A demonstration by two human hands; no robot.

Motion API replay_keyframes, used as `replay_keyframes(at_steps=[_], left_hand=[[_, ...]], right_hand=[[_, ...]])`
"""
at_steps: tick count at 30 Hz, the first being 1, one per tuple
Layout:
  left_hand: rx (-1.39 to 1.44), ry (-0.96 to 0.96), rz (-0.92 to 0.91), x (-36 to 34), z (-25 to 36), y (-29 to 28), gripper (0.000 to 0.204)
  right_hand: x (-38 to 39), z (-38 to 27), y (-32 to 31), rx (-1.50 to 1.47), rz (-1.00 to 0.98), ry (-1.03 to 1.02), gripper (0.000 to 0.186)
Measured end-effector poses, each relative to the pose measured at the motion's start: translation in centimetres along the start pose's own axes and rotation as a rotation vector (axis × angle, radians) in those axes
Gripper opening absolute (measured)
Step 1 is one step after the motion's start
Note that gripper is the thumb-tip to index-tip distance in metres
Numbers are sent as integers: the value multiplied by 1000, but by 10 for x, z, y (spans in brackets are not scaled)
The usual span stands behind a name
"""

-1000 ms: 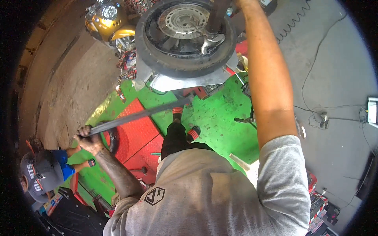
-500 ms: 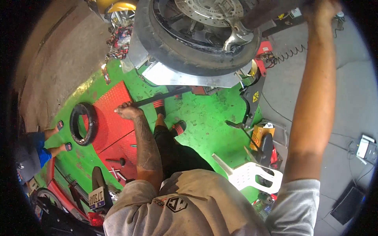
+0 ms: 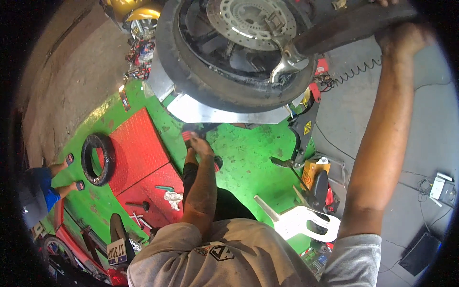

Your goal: Removing a motorcycle tire from a rim using a tire changer machine and a tire iron.

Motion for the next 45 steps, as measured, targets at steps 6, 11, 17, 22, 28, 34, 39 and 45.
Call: replay_keyframes(at_steps=[6,11,17,22,28,34,39,45], left_hand=[[221,-122,-299,1,-99,27,34],[-568,151,-725,-23,-87,-1,46],[-1005,-139,-1065,-144,83,-98,49],[-1093,205,-708,-248,206,-182,40],[-1538,-57,-527,-324,283,-274,43],[-1370,-115,-535,-346,305,-272,39],[-1296,6,-673,-338,314,-256,41],[-1394,235,-947,-362,318,-266,37]], right_hand=[[-2,-3,7,-142,2,114,69],[-5,4,-15,-107,-276,112,75],[-3,5,-2,-127,-174,221,77],[1,9,-28,-109,-93,242,79],[16,4,-14,73,499,199,93],[11,9,-17,-27,329,215,91],[8,26,-47,-8,331,273,103],[8,12,-9,84,611,233,90]])
Point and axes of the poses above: each hand's wrist, its own x-axis away from the middle knuckle, its own y-axis out of the palm, z = x × y, the point moved 1 cm from there along -x, towards the middle knuckle, and after that the axes turned 6 degrees about x, right-handed, at the moved point
